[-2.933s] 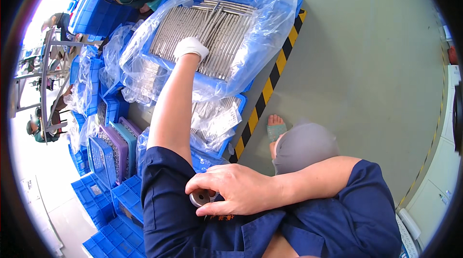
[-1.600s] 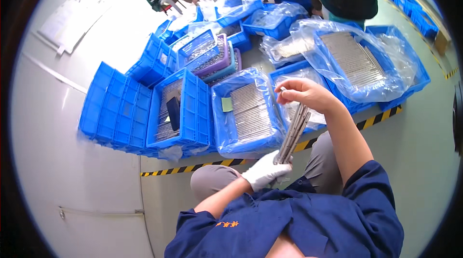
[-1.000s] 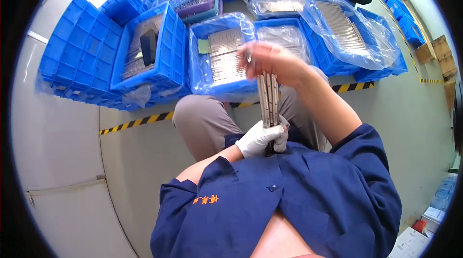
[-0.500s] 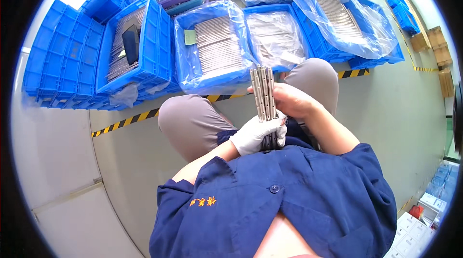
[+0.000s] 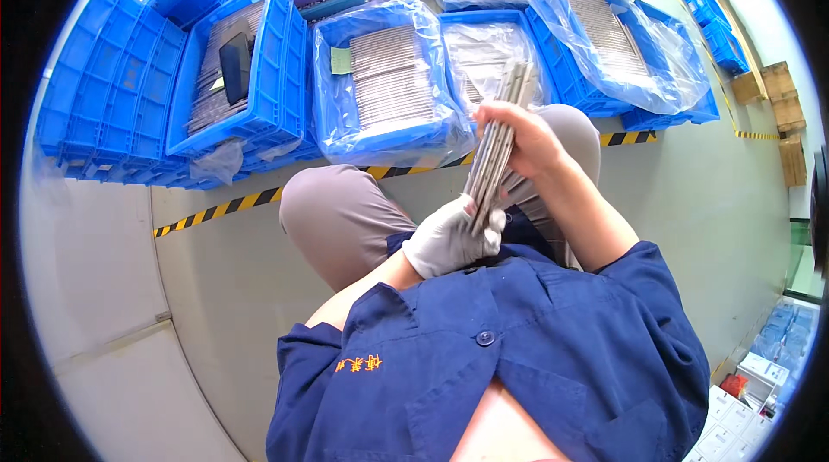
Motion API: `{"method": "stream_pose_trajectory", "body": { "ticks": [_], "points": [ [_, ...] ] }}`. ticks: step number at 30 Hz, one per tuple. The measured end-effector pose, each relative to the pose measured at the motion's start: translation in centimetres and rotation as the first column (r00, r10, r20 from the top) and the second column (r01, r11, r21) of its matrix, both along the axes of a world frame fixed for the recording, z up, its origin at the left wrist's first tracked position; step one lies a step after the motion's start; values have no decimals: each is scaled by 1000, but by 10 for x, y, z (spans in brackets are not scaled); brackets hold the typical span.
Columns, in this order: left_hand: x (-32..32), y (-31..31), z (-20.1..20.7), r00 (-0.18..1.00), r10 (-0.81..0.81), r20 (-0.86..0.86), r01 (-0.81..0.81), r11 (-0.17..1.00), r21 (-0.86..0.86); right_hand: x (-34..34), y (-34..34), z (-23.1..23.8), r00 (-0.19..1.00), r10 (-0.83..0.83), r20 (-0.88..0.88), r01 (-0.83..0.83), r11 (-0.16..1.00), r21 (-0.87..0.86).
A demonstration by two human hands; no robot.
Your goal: Sorting and inspecting metal rods from blue plastic crates.
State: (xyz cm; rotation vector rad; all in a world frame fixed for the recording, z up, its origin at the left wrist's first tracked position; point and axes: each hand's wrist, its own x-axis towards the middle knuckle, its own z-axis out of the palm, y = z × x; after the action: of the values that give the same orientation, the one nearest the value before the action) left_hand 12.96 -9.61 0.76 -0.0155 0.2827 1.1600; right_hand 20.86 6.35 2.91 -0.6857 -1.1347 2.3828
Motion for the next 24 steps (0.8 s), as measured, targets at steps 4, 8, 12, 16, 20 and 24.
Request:
{"method": "stream_pose_trajectory", "body": {
  "ticks": [4,8,12,16,20,24],
  "points": [
    [1,14,-6,949,219,227,-218,975,-30,-2,-13,23,941,-338,31,309,891,331],
    [-1,24,-2,940,248,233,-254,967,-1,-9,-43,33,940,-247,-237,280,157,947],
    [-21,38,-15,943,275,187,-233,948,-218,-6,-60,15,992,55,-112,121,-205,971],
    [-32,37,0,956,263,-129,-283,944,-171,-3,-63,-7,992,110,-53,92,-385,918],
    [-55,45,-5,886,382,-263,-430,890,-154,8,-64,-5,992,-123,13,-63,-410,910],
    [-62,32,8,874,435,-215,-454,890,-44,40,-47,-10,920,-314,237,-258,-29,966]
  ]
}}
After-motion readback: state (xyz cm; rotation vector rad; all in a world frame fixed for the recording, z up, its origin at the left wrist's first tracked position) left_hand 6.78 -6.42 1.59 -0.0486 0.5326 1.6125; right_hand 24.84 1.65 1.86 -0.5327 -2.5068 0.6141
